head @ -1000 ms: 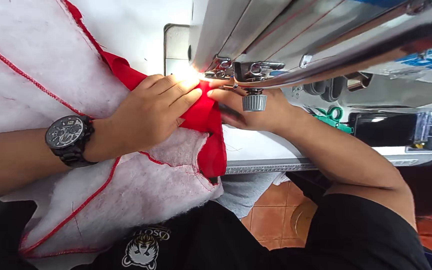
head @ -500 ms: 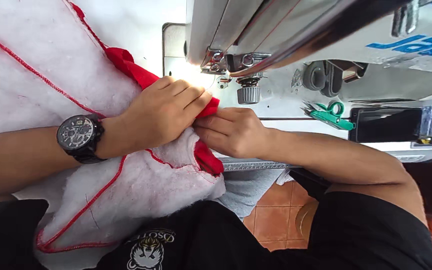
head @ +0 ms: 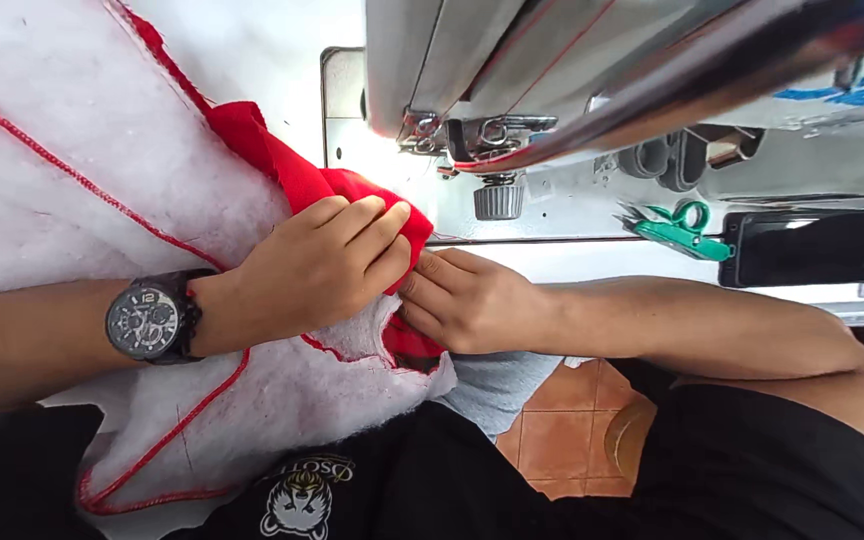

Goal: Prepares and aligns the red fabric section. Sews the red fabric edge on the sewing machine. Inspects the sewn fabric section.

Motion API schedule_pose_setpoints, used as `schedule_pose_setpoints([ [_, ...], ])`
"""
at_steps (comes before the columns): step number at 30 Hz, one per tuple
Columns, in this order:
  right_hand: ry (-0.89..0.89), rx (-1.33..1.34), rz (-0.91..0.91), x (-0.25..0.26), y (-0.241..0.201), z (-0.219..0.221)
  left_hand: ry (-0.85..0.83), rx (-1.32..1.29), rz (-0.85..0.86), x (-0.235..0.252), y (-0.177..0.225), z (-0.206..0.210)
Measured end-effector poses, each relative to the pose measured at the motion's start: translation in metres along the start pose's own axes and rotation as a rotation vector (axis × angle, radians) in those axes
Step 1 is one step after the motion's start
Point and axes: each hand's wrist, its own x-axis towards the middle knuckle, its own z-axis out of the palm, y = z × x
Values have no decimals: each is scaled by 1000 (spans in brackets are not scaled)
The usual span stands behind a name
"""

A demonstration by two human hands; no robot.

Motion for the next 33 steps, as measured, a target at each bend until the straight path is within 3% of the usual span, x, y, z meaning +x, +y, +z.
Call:
schedule_pose_setpoints([
  [8,-13,53,-83,-1,14,-2,-90,-71,-149,-4,6,4],
  [16,46,190,-59,-1,16,1,-18,-116,-102,0,-7,0],
  [20,258,236,210,-6,39,-3,-69,-150,-112,-3,-10,-2],
  [23,80,267,377,-9,69,-1,-66,-183,-116,-5,-12,-1],
  [28,4,163,232,-7,74,0,-74,-167,-102,-4,-10,-2],
  [33,53,39,79,-7,71,-3,-146,-46,-226,-13,6,-2],
])
